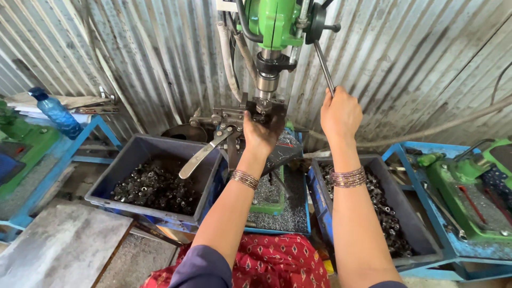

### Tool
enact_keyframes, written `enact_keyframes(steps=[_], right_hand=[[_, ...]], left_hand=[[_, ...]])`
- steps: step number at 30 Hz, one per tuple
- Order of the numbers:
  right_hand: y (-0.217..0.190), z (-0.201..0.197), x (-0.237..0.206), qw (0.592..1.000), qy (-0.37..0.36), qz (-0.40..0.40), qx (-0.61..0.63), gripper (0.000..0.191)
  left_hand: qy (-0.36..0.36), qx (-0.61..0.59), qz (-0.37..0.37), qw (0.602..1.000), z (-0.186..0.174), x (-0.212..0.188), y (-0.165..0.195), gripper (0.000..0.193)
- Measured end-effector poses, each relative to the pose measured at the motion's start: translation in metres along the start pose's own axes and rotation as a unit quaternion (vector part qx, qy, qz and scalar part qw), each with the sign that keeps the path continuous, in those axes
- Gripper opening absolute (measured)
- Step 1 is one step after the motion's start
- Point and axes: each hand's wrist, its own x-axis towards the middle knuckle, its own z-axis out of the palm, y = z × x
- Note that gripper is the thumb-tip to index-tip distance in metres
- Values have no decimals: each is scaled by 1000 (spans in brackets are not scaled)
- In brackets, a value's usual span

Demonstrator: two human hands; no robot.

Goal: The person operates a drill press to machine small metal parts. They repeatedly place parts into a jig, lower the drill to machine them, then remove the finished parts and place them into a bin. The process is repeated continuously throughout the clip.

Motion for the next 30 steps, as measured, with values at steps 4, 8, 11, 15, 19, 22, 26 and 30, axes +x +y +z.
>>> enact_keyframes(steps=[4,8,11,15,19,22,26,30], right_hand=[[2,-1,1,1000,3,-5,-8,31],[2,0,-1,1000,-7,1,8,31],[3,2,-1,1000,0,-10,3,31],[6,6,0,1000,14,-16,-5,31],[7,8,0,1000,13,-22,0,32],[7,6,0,1000,8,-24,9,32],[5,3,1,1000,3,-20,5,31],[4,1,1,1000,-1,-13,1,31]], left_hand=[[-2,-28,-4,1000,-2,-14,4,66],[-24,-101,20,994,-1,-75,47,68],[-131,-207,171,954,4,-110,84,76],[-108,71,183,975,-12,-123,76,57],[-158,539,65,825,-63,-107,4,33],[-54,873,265,407,-93,-79,-12,32],[95,883,353,293,-99,-43,13,48],[101,865,446,208,-90,-38,38,54]])
